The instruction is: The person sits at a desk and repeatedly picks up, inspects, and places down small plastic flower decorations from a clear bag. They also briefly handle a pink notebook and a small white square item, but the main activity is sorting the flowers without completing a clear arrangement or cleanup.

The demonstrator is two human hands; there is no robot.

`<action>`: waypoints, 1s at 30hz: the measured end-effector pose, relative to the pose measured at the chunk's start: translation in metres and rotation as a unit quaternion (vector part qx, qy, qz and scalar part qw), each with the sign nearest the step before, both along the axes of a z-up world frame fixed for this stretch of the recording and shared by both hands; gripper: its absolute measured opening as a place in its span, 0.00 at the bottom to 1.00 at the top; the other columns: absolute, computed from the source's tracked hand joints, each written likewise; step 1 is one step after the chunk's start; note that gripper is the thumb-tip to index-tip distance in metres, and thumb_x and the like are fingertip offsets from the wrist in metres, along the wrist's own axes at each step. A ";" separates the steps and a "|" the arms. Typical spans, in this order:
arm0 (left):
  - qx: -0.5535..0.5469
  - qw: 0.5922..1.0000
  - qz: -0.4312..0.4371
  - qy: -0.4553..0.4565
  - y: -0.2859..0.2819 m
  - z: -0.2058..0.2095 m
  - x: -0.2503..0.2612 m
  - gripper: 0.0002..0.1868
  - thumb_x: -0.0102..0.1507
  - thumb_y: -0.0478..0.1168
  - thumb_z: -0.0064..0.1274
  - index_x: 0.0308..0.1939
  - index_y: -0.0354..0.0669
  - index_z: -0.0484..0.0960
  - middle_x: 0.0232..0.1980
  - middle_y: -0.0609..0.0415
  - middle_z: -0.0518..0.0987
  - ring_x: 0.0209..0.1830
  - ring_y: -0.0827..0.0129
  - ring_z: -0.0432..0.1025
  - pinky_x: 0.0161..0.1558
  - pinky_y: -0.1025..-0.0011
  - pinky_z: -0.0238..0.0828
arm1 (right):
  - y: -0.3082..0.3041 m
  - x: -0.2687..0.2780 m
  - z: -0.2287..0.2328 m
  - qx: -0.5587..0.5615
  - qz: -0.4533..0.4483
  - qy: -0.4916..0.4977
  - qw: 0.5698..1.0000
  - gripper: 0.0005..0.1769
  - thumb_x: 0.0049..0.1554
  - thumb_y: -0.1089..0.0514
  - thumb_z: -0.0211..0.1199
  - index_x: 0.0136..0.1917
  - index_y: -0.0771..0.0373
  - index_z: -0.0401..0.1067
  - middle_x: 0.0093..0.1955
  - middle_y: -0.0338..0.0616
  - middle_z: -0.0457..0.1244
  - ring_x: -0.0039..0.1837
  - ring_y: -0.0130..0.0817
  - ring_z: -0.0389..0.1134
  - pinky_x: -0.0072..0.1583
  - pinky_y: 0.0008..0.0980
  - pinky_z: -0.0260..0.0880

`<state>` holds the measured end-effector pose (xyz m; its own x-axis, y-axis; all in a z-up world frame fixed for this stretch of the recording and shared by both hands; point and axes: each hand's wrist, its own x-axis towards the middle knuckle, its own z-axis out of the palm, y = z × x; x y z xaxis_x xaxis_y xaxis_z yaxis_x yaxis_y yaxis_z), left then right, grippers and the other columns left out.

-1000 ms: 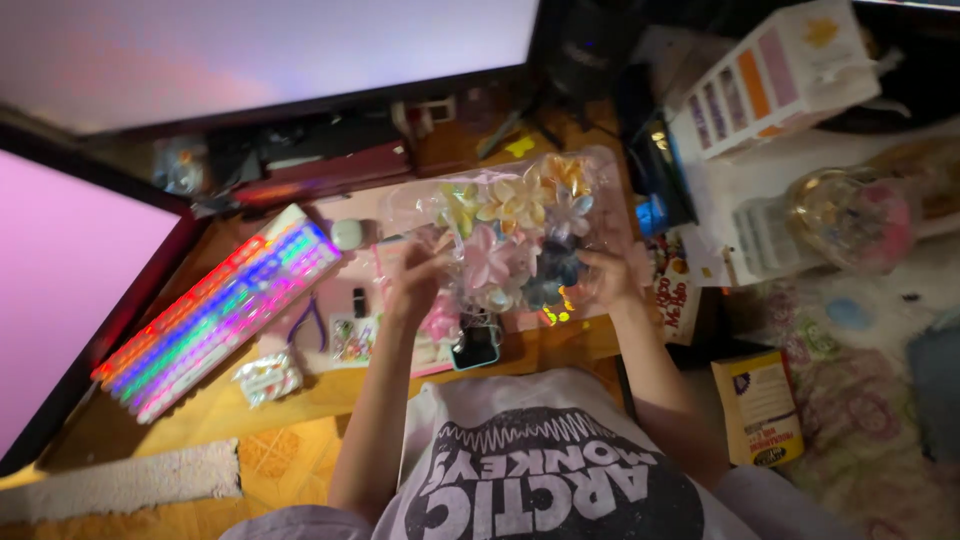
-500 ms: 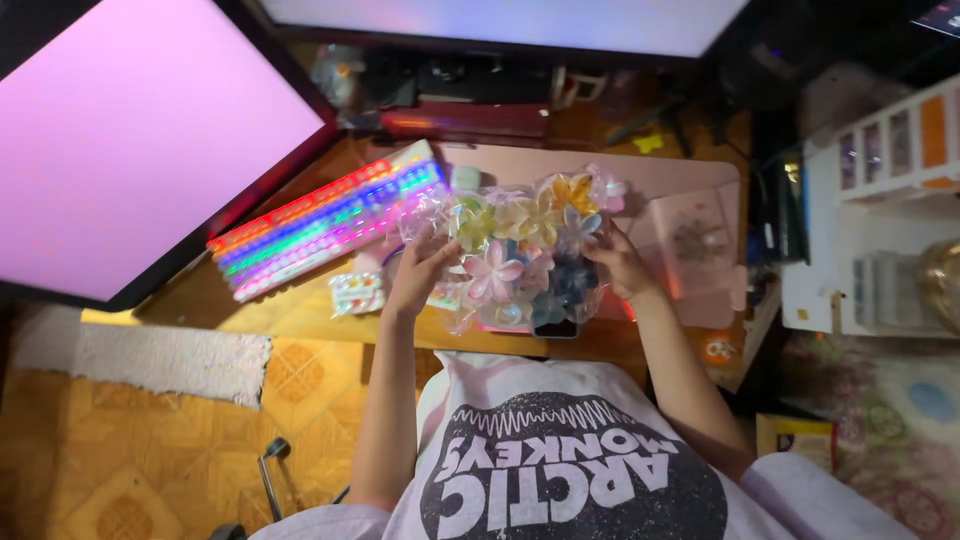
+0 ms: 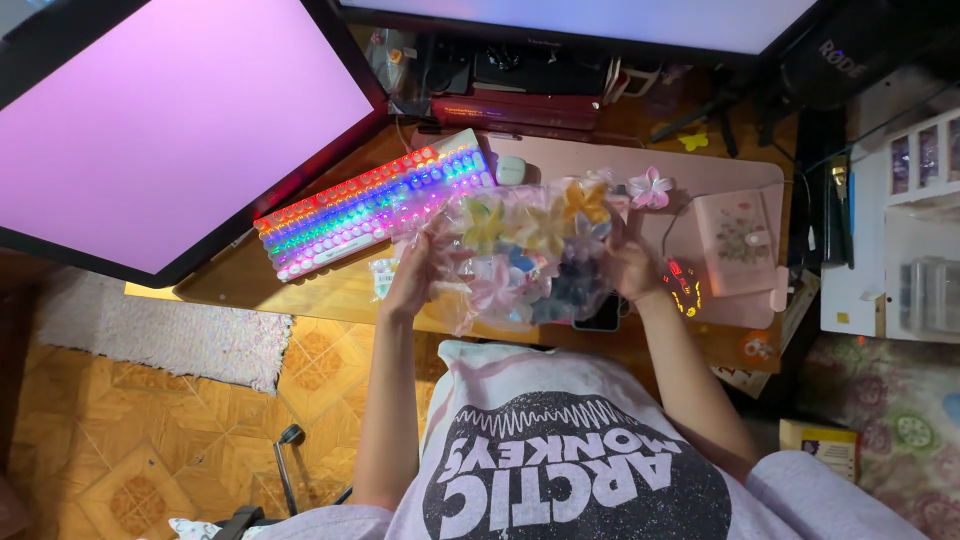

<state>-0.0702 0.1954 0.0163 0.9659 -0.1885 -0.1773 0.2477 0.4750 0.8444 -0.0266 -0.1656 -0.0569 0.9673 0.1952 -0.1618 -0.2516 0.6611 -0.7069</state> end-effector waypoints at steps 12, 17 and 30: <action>0.196 0.977 0.087 -0.014 0.016 0.050 -0.002 0.35 0.72 0.64 0.33 0.51 0.37 0.84 0.38 0.45 0.82 0.35 0.62 0.77 0.32 0.71 0.76 | 0.034 0.010 0.083 -0.301 0.023 -0.206 0.931 0.68 0.44 0.77 0.74 0.84 0.51 0.36 0.71 0.65 0.57 0.60 0.50 0.68 0.59 0.44 0.74; 0.114 0.991 0.070 0.012 0.046 0.000 0.010 0.40 0.70 0.67 0.37 0.66 0.32 0.72 0.61 0.26 0.67 0.59 0.38 0.60 0.52 0.43 0.55 | 0.043 -0.010 0.091 -0.387 0.114 -0.236 0.884 0.66 0.31 0.70 0.80 0.78 0.53 0.50 0.81 0.53 0.49 0.73 0.48 0.59 0.69 0.44 0.60; 0.059 0.992 -0.046 0.098 0.038 -0.134 0.082 0.33 0.69 0.62 0.51 0.67 0.40 0.74 0.73 0.35 0.65 0.78 0.44 0.52 0.76 0.45 0.34 | 0.020 -0.047 0.050 -0.431 0.016 -0.321 0.843 0.11 0.43 0.68 0.77 0.42 0.63 0.83 0.78 0.57 0.55 0.63 0.44 0.70 0.58 0.32 0.75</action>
<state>0.0118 0.2330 -0.1177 0.8901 -0.2407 -0.3869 0.4510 0.3435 0.8238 -0.0735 -0.1460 -0.0067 0.9059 0.3009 0.2981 0.3580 -0.1678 -0.9185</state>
